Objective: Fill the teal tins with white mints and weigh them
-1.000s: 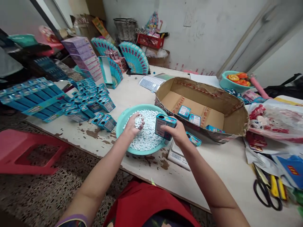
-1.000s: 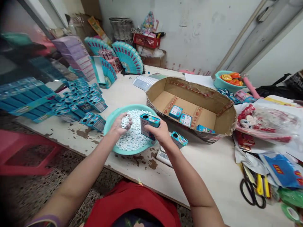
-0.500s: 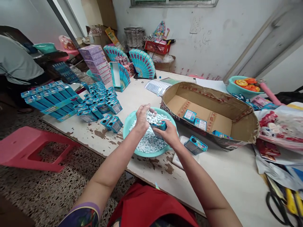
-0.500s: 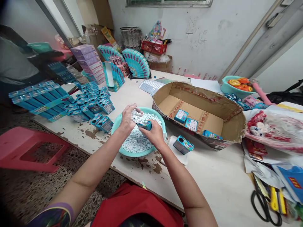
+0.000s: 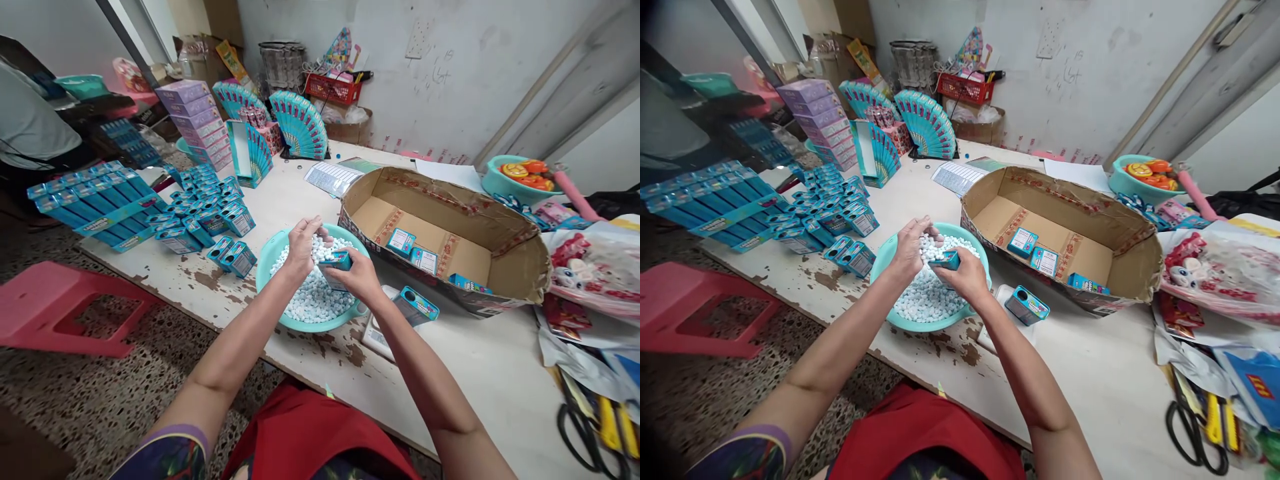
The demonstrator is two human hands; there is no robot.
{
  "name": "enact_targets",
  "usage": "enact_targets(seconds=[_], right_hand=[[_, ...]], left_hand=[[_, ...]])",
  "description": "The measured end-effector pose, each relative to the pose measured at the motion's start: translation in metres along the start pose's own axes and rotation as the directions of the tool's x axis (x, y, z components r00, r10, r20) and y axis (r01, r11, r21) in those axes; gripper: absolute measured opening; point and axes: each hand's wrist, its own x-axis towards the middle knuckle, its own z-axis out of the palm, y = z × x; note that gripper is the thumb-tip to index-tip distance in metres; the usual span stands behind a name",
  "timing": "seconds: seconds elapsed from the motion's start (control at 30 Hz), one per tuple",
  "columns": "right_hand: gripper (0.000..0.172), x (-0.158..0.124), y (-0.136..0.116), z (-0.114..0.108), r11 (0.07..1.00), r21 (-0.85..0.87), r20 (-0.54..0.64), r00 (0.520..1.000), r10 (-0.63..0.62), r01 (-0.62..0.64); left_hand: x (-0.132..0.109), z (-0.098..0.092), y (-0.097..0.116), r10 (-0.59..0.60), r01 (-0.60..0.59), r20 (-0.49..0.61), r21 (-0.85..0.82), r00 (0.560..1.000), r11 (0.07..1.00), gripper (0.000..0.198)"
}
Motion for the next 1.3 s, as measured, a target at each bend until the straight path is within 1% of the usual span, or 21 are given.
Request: enact_targets(seconds=[0.1, 0.2, 0.27, 0.4, 0.47, 0.53, 0.67, 0.73, 0.8, 0.93, 1.0, 1.03, 1.07, 1.1, 1.13, 1.17, 1.2, 1.23, 1.27, 1.3], right_hand=[[0.036, 0.0, 0.002, -0.002, 1.0, 0.026, 0.014, 1.0, 0.004, -0.005], [0.037, 0.001, 0.005, -0.001, 1.0, 0.03, 0.001, 1.0, 0.002, -0.002], [0.038, 0.002, 0.007, -0.001, 0.999, 0.036, -0.002, 1.0, 0.006, -0.006], [0.037, 0.001, 0.01, -0.001, 0.998, 0.064, -0.009, 1.0, 0.004, -0.004], [0.037, 0.001, 0.01, -0.001, 0.996, 0.085, -0.029, 1.0, 0.008, -0.006], [0.038, 0.0, 0.011, 0.0, 0.995, 0.1, -0.047, 0.999, 0.026, -0.021], [0.038, -0.002, 0.01, 0.002, 0.982, 0.179, 0.001, 0.998, 0.059, -0.058], [0.037, -0.002, 0.01, 0.003, 0.977, 0.203, 0.0, 0.997, 0.071, -0.069], [0.038, -0.002, 0.01, 0.005, 0.977, 0.2, -0.021, 0.996, 0.083, -0.077], [0.037, 0.0, 0.012, 0.007, 0.982, 0.175, -0.019, 0.997, 0.075, -0.071], [0.037, -0.001, 0.014, 0.005, 0.978, 0.192, -0.018, 0.996, 0.084, -0.079], [0.038, -0.002, 0.015, 0.004, 0.973, 0.216, -0.021, 0.995, 0.093, -0.086], [0.04, -0.003, 0.017, 0.001, 0.964, 0.251, -0.025, 0.995, 0.097, -0.088], [0.043, -0.005, 0.019, -0.002, 0.954, 0.289, -0.036, 0.994, 0.1, -0.085], [0.045, -0.007, 0.021, -0.005, 0.941, 0.327, -0.055, 0.993, 0.107, -0.084], [0.047, -0.009, 0.023, -0.008, 0.93, 0.359, -0.075, 0.99, 0.118, -0.083], [0.048, -0.01, 0.025, -0.01, 0.921, 0.381, -0.096, 0.987, 0.127, -0.081], [0.048, -0.011, 0.026, -0.012, 0.916, 0.394, -0.116, 0.984, 0.132, -0.076], [0.048, -0.012, 0.027, -0.014, 0.913, 0.402, -0.137, 0.981, 0.136, -0.07], [0.048, -0.011, 0.028, -0.015, 0.912, 0.406, -0.155, 0.979, 0.136, -0.063]], left_hand=[[-0.001, 0.001, 0.001, -0.022, 0.021, 0.022, 0.023, 1.0, 0.999, 0.036], [-0.003, 0.002, 0.002, -0.025, 0.023, 0.05, 0.05, 0.998, 0.998, 0.036], [-0.004, 0.004, 0.002, -0.017, 0.012, 0.07, 0.07, 0.997, 0.997, 0.036], [-0.004, 0.005, 0.001, 0.012, -0.021, 0.072, 0.118, 0.997, 0.993, 0.036], [-0.004, 0.006, 0.001, 0.036, -0.043, 0.059, 0.121, 0.998, 0.992, 0.036], [-0.004, 0.006, 0.0, 0.043, -0.051, 0.075, 0.11, 0.996, 0.993, 0.035], [-0.003, 0.006, -0.001, 0.021, -0.035, 0.117, 0.118, 0.993, 0.992, 0.034], [-0.003, 0.006, -0.002, 0.02, -0.038, 0.131, 0.137, 0.991, 0.99, 0.033], [-0.004, 0.007, -0.003, 0.026, -0.048, 0.142, 0.155, 0.99, 0.987, 0.033], [-0.008, 0.01, -0.001, 0.026, -0.053, 0.166, 0.162, 0.986, 0.985, 0.032], [-0.006, 0.006, 0.001, 0.01, -0.04, 0.19, 0.153, 0.982, 0.988, 0.033], [-0.004, 0.001, 0.001, 0.012, -0.04, 0.185, 0.151, 0.983, 0.988, 0.034], [0.0, -0.006, 0.0, 0.017, -0.045, 0.165, 0.169, 0.986, 0.985, 0.035], [0.006, -0.015, -0.003, 0.03, -0.062, 0.138, 0.227, 0.99, 0.972, 0.035], [0.012, -0.024, -0.008, 0.051, -0.092, 0.127, 0.337, 0.991, 0.937, 0.035], [0.018, -0.034, -0.016, 0.071, -0.133, 0.142, 0.49, 0.987, 0.861, 0.032], [0.023, -0.043, -0.025, 0.077, -0.183, 0.187, 0.658, 0.979, 0.73, 0.028], [0.026, -0.05, -0.036, 0.061, -0.239, 0.246, 0.803, 0.967, 0.547, 0.024], [0.027, -0.054, -0.046, 0.023, -0.291, 0.302, 0.894, 0.953, 0.339, 0.023], [0.025, -0.055, -0.056, -0.031, -0.334, 0.342, 0.931, 0.939, 0.146, 0.025]])
